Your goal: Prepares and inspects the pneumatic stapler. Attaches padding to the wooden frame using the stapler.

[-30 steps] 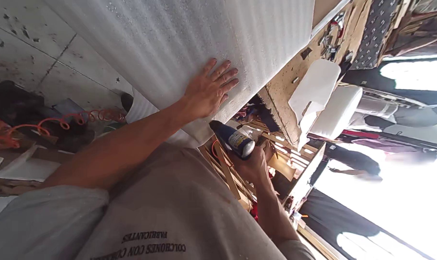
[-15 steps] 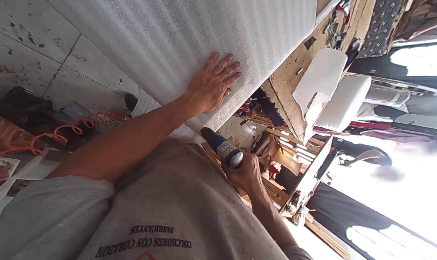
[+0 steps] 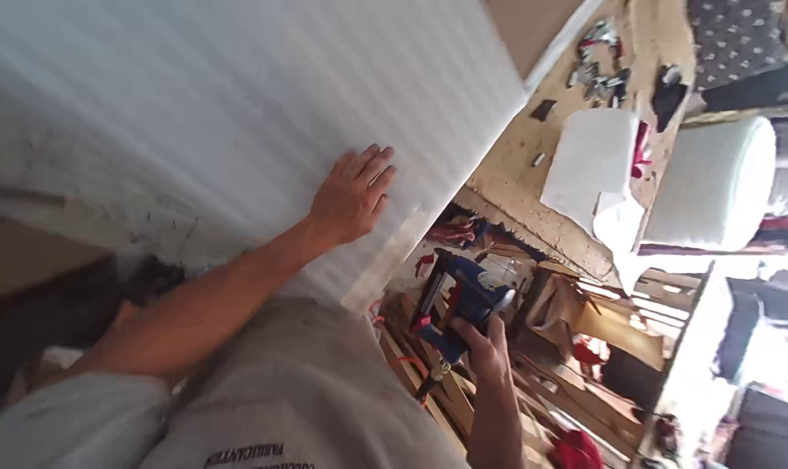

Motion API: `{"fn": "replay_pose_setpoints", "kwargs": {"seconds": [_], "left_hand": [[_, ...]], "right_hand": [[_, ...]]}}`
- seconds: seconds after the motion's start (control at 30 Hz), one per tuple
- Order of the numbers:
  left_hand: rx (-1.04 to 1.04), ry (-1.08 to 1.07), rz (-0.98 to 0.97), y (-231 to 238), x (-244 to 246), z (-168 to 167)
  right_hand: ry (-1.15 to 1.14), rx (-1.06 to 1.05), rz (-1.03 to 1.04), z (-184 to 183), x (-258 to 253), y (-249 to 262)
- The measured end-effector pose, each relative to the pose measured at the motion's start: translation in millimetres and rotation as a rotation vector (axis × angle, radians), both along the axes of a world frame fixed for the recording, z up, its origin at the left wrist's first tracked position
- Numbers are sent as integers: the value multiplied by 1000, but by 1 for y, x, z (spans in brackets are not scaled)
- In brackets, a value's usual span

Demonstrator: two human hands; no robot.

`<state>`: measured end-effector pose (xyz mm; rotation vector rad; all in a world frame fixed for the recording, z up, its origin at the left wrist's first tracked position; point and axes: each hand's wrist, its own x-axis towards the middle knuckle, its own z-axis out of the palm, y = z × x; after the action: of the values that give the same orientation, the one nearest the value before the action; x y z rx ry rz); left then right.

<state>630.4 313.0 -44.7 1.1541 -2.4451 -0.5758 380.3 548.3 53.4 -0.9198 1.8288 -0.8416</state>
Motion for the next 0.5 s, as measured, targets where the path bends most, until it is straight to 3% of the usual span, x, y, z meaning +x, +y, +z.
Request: {"fn": "replay_pose_setpoints", "kwargs": {"seconds": [0.17, 0.3, 0.4, 0.5], "left_hand": [[-93, -130, -101, -93, -10, 2], [-3, -298, -204, -170, -4, -1], [41, -317, -268, -211, -6, -1], [42, -326, -263, -233, -20, -2]], "right_hand": [[3, -53, -202, 5, 29, -19], [-116, -89, -491, 36, 86, -19], [-169, -151, -526, 56, 112, -34], [-167, -167, -535, 80, 116, -81]]}}
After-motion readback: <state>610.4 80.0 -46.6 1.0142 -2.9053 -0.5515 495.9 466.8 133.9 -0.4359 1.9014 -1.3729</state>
